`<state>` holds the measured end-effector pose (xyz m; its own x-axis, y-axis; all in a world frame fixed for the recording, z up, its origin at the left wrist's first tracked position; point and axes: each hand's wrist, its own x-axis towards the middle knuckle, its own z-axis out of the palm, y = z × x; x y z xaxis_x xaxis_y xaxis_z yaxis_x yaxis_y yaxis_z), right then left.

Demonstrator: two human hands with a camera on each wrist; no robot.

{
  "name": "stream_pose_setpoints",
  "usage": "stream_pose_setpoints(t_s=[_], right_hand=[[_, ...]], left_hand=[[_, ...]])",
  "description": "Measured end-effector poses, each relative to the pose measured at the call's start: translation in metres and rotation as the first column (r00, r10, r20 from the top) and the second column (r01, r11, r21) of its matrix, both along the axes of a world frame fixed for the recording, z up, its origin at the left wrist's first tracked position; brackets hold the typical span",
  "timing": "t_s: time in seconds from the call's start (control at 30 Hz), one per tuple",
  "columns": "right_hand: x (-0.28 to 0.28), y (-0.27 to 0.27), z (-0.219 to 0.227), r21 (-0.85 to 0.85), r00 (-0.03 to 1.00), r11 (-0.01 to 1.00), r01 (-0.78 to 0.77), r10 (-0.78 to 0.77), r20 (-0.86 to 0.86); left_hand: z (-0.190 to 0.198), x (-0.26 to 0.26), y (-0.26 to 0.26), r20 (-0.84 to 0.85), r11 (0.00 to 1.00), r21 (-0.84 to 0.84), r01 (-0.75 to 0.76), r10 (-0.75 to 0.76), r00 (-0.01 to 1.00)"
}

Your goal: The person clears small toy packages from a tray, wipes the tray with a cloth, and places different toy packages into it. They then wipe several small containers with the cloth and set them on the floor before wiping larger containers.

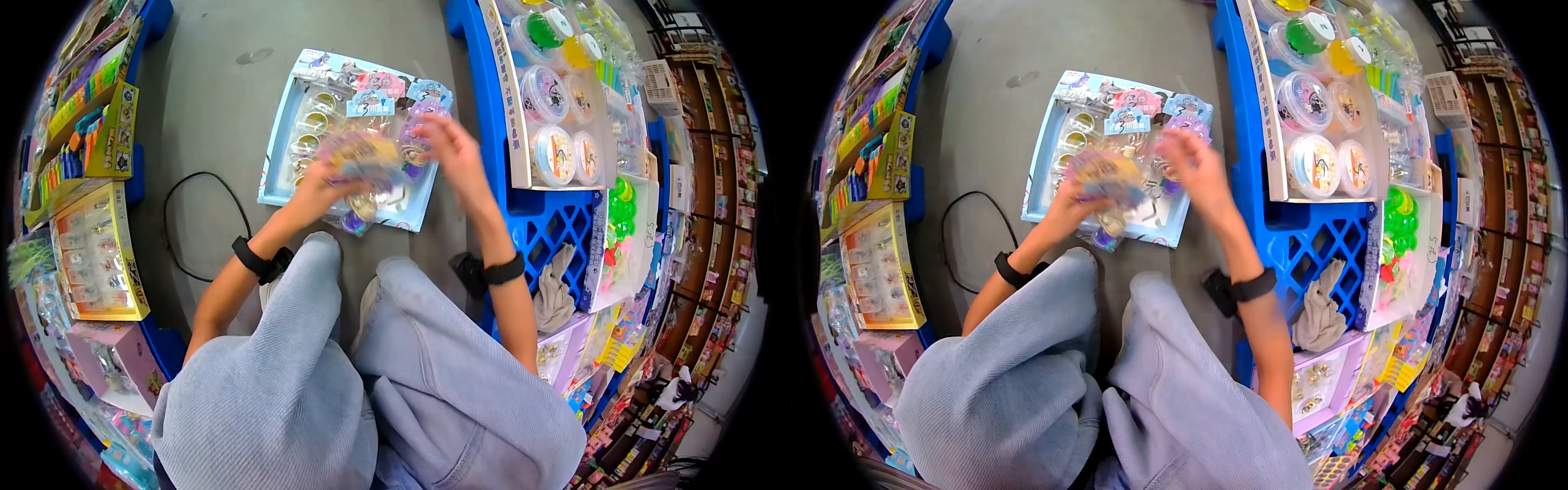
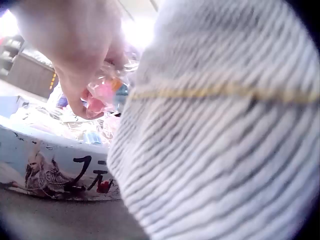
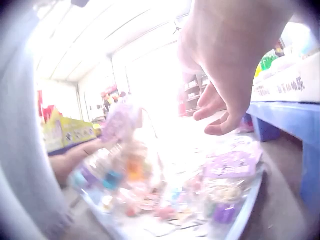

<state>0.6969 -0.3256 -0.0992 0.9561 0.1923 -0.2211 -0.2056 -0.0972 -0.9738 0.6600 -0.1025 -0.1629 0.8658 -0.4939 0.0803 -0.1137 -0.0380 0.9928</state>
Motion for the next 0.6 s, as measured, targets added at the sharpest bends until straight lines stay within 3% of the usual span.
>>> stream_pose_setpoints(t_s=[0.03, 0.07, 0.1, 0.13, 0.17, 0.23, 0.27, 0.3, 0.37, 0.4, 0.47, 0.53, 0.6], right_hand=[[0.015, -0.009, -0.003, -0.076, 0.997, 0.994, 0.072, -0.073, -0.007], [0.025, -0.017, -0.016, -0.075, 0.997, 0.995, 0.073, -0.074, -0.009], [0.032, -0.027, -0.035, -0.412, 0.976, 0.904, 0.115, -0.027, 0.215], [0.035, -0.029, -0.046, -0.679, 0.912, 0.701, 0.22, 0.099, 0.397], [0.037, -0.033, -0.056, -0.679, 0.913, 0.701, 0.218, 0.098, 0.395], [0.037, -0.032, -0.064, -0.858, 0.947, 0.506, 0.091, 0.223, 0.232], [0.036, -0.029, -0.067, -0.883, 0.944, 0.45, 0.136, 0.211, 0.253], [0.036, -0.028, -0.069, -0.881, 0.945, 0.453, 0.134, 0.21, 0.251], [0.035, -0.026, -0.072, -0.824, 0.953, 0.538, 0.177, 0.116, 0.28], [0.033, -0.023, -0.069, -0.824, 0.953, 0.54, 0.175, 0.116, 0.278], [0.029, -0.019, -0.062, -0.609, 0.961, 0.767, 0.203, -0.038, 0.273], [0.029, -0.021, -0.048, -0.55, 0.957, 0.811, 0.199, -0.038, 0.289], [0.032, -0.035, -0.048, -0.429, 0.933, 0.868, 0.252, -0.099, 0.347]], left_hand=[[-0.001, 0.0, 0.004, -0.255, 0.986, -0.093, -0.141, 0.113, 0.96], [-0.006, 0.002, 0.011, -0.257, 0.986, -0.091, -0.14, 0.112, 0.96], [-0.016, 0.005, 0.019, -0.485, 0.92, -0.235, -0.312, 0.168, 0.858], [-0.025, 0.007, 0.028, -0.69, 0.805, -0.321, -0.499, 0.162, 0.705], [-0.032, 0.008, 0.035, -0.692, 0.805, -0.319, -0.5, 0.163, 0.704], [-0.047, 0.009, 0.051, -0.763, 0.612, -0.519, -0.597, -0.017, 0.647], [-0.058, 0.005, 0.059, -0.781, 0.607, -0.502, -0.616, -0.012, 0.624], [-0.053, 0.004, 0.059, -0.782, 0.609, -0.499, -0.617, -0.01, 0.623], [-0.044, 0.004, 0.06, -0.771, 0.493, -0.608, -0.622, -0.176, 0.613], [-0.046, 0.004, 0.067, -0.694, 0.423, -0.72, -0.55, -0.398, 0.6], [-0.054, 0.003, 0.061, -0.759, 0.404, -0.652, -0.642, -0.338, 0.557], [-0.064, 0.001, 0.058, -0.817, 0.376, -0.576, -0.726, -0.28, 0.504], [-0.073, -0.002, 0.059, -0.781, 0.326, -0.61, -0.722, -0.402, 0.478]])
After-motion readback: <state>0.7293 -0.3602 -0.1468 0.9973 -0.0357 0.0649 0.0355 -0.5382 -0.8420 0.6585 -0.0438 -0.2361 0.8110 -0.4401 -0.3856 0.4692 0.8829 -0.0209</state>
